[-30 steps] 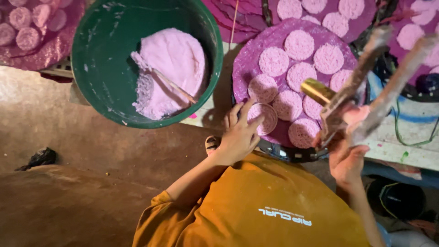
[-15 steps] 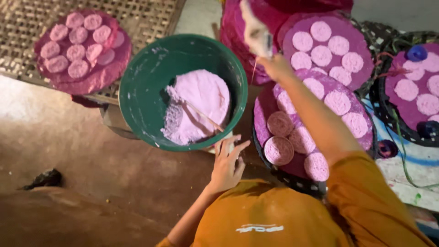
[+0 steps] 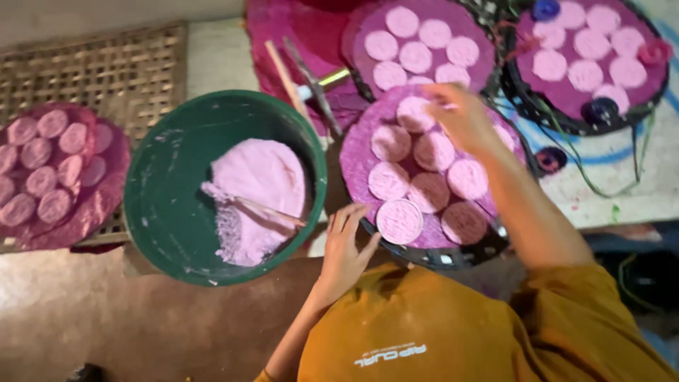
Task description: The person uses a handheld mold to form pink dough into small discs, places them on round trays, and then covers the trays with woven lids.
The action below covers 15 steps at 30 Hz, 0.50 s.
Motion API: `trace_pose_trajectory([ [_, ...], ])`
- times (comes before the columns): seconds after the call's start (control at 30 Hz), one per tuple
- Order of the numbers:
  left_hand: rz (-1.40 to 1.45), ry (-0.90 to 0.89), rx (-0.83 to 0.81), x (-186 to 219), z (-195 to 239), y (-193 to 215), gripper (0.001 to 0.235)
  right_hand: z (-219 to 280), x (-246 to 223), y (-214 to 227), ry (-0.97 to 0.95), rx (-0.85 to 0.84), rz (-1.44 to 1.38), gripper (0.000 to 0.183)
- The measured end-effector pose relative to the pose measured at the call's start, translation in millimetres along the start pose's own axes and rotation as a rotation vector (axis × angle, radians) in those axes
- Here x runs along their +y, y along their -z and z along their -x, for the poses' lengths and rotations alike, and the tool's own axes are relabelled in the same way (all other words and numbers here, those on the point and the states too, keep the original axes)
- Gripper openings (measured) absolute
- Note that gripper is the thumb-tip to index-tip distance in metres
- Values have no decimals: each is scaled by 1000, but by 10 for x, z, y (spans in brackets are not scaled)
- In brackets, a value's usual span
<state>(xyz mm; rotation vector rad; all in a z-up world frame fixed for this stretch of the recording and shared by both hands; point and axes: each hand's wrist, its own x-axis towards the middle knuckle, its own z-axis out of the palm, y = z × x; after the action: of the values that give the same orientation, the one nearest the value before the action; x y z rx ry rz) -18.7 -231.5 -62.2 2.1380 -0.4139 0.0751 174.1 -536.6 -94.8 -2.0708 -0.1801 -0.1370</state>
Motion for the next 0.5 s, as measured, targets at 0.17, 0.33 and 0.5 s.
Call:
trace_pose_trajectory([
  [0.17,-203,108,-145,235,-174,-369,105,1240,470,1008,-19,451,-366,25],
  [0.33,-284,170,-107,249,-165,-648,106,2111,1064,1576,-181,917,-377,12],
  [0.5,-346,126,59,244,-67,-797,102,2242,1549,1773,-259,942,-418,8],
])
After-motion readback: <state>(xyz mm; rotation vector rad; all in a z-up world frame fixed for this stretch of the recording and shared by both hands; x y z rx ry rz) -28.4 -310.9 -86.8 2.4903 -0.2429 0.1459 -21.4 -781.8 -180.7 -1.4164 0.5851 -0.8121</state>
